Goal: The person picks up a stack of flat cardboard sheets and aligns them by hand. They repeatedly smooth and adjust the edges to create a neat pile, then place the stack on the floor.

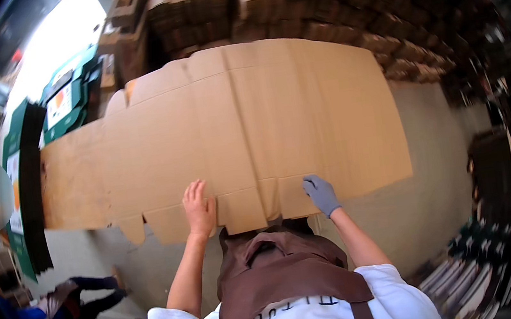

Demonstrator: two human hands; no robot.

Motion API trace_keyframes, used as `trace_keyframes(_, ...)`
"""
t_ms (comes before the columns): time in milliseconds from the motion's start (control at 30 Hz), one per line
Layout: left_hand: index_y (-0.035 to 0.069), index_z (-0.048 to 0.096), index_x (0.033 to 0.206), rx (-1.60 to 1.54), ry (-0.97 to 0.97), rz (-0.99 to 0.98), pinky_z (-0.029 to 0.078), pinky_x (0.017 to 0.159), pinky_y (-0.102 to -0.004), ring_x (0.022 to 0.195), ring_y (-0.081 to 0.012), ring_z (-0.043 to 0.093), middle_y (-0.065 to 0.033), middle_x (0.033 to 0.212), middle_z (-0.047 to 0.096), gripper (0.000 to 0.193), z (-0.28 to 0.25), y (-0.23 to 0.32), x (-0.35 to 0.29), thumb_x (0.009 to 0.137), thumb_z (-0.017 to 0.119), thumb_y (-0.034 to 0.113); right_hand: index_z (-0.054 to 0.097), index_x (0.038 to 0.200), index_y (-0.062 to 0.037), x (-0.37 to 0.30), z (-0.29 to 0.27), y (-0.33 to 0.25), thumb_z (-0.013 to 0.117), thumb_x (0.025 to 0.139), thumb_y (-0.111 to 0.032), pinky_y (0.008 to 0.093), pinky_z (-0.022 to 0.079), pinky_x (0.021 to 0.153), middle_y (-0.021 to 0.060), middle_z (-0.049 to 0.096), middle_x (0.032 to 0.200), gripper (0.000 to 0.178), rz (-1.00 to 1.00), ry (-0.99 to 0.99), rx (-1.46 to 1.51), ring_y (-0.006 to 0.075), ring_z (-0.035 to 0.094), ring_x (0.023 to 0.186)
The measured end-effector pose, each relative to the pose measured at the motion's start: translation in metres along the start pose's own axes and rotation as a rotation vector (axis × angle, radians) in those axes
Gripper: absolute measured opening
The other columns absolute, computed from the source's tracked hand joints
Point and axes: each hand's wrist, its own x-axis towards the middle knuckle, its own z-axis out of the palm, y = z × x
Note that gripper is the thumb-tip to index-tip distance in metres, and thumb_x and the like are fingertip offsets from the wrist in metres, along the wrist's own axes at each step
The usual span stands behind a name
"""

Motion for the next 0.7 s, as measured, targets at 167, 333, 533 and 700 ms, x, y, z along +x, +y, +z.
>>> trace_keyframes(167,0.012,0.059,0.138,0.080,-0.346,0.321,0.030,0.120,-0.0556,0.146,-0.0350,0.039,-0.0129,0.150,0.051,0.051,0.083,0.138,0.041,0.090,0.073,0.020,0.069,0.117,-0.0081,0.001,-0.069,0.024,0.063,0.099,-0.028,0.0457,0.056,0.085,0.0169,0.073,0.107,0.028,-0.008,0.205,-0.064,0.0374,0.070,0.100)
trace_keyframes(333,0.015,0.055,0.145,0.261,-0.356,0.314,0.027,0.121,-0.0579,0.151,-0.0337,0.034,-0.0101,0.159,0.043,0.060,0.143,0.196,0.059,0.090,0.075,0.027,0.065,0.121,-0.0090,0.018,-0.130,0.081,0.065,0.096,-0.025,0.0470,0.050,0.095,0.0147,0.067,0.122,0.030,-0.076,0.347,-0.215,0.0362,0.063,0.113)
trace_keyframes(533,0.013,0.048,0.152,0.355,-0.408,0.181,0.025,0.123,-0.0521,0.152,-0.0359,0.031,-0.0126,0.163,0.038,0.067,0.161,0.215,0.068,0.092,0.073,0.029,0.062,0.124,-0.0071,0.056,-0.167,0.137,0.067,0.095,-0.026,0.0522,0.040,0.109,0.0157,0.057,0.139,0.035,-0.101,0.323,-0.251,0.0360,0.053,0.128)
trace_keyframes(700,0.015,0.048,0.152,0.384,-0.441,0.160,0.026,0.123,-0.0549,0.153,-0.0351,0.029,-0.0119,0.163,0.038,0.068,0.163,0.218,0.077,0.092,0.072,0.033,0.058,0.133,-0.0090,0.112,-0.160,0.135,0.069,0.093,-0.028,0.0605,0.030,0.117,0.0187,0.049,0.148,0.045,-0.236,0.315,-0.382,0.0398,0.040,0.142)
